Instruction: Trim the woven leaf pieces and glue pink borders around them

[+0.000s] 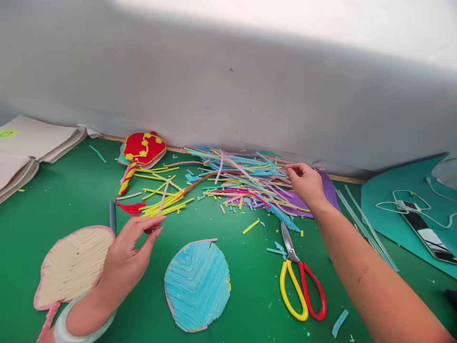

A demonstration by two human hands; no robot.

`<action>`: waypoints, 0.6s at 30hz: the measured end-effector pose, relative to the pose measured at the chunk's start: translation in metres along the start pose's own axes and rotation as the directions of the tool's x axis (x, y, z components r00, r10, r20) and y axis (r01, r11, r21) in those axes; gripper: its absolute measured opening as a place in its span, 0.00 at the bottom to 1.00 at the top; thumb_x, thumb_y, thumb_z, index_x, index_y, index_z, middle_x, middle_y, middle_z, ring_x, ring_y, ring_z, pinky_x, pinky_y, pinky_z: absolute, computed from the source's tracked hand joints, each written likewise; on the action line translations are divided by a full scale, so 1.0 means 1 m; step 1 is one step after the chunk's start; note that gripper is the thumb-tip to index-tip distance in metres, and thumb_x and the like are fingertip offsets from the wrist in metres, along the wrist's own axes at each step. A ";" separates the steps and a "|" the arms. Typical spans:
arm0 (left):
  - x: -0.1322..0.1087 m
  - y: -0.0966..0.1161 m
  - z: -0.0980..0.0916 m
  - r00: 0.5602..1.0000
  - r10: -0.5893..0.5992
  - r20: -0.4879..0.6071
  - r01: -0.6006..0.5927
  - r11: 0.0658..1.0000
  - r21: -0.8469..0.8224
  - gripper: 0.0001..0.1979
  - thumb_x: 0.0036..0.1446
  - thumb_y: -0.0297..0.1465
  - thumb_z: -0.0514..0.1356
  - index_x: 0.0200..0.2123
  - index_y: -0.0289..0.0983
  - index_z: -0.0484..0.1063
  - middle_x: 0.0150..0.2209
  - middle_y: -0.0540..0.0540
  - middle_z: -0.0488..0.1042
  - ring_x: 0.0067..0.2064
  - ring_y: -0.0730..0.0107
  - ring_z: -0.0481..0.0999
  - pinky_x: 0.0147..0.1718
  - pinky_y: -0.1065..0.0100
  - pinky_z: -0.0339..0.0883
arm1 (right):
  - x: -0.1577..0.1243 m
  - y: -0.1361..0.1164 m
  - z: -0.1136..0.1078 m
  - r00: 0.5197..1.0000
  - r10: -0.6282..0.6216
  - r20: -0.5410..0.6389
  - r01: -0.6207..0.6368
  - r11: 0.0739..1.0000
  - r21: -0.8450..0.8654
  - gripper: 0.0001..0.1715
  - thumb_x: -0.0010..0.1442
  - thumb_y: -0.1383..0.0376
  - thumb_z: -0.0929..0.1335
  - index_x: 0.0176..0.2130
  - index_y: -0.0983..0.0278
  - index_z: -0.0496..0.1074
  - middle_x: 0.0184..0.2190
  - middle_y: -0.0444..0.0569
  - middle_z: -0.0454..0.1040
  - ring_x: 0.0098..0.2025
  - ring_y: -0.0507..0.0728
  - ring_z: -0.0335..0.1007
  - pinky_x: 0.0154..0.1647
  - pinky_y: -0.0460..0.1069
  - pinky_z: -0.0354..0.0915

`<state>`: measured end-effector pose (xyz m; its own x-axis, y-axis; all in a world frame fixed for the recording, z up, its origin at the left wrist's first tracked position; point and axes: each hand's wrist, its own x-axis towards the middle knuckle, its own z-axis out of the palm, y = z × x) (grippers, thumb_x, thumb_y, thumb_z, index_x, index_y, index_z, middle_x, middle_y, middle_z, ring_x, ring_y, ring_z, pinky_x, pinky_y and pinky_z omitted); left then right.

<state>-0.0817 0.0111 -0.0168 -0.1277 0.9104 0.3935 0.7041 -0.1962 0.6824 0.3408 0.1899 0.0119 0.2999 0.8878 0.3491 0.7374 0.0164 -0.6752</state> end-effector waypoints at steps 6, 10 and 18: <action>0.003 0.001 -0.007 0.997 -0.064 -0.044 0.067 0.996 0.065 0.11 0.62 0.45 0.61 0.41 0.48 0.78 0.39 0.51 0.80 0.38 0.65 0.79 0.34 0.67 0.72 | -0.007 -0.017 0.007 0.998 -0.049 0.044 0.048 0.998 0.028 0.19 0.61 0.52 0.66 0.38 0.64 0.76 0.31 0.51 0.79 0.33 0.58 0.74 0.36 0.52 0.65; 0.005 0.000 -0.007 0.996 -0.057 -0.071 0.060 0.997 0.051 0.10 0.62 0.43 0.62 0.40 0.46 0.79 0.37 0.51 0.80 0.38 0.63 0.79 0.39 0.64 0.73 | -0.028 -0.044 0.034 0.957 -0.151 0.246 0.136 0.988 0.078 0.22 0.60 0.48 0.68 0.44 0.61 0.74 0.31 0.48 0.79 0.32 0.56 0.72 0.33 0.50 0.63; 0.006 -0.010 -0.006 0.981 -0.163 -0.107 0.161 0.987 -0.025 0.12 0.66 0.41 0.59 0.45 0.42 0.76 0.37 0.51 0.80 0.33 0.69 0.79 0.38 0.66 0.72 | -0.029 -0.086 0.053 0.942 -0.100 0.321 0.132 0.988 -0.077 0.11 0.60 0.64 0.68 0.43 0.64 0.75 0.28 0.48 0.78 0.30 0.56 0.73 0.33 0.50 0.62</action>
<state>-0.0938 0.0165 -0.0178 -0.3147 0.8861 0.3404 0.6566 -0.0557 0.7521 0.2367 0.1872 0.0258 0.0140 0.9821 0.1877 0.8149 0.0976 -0.5714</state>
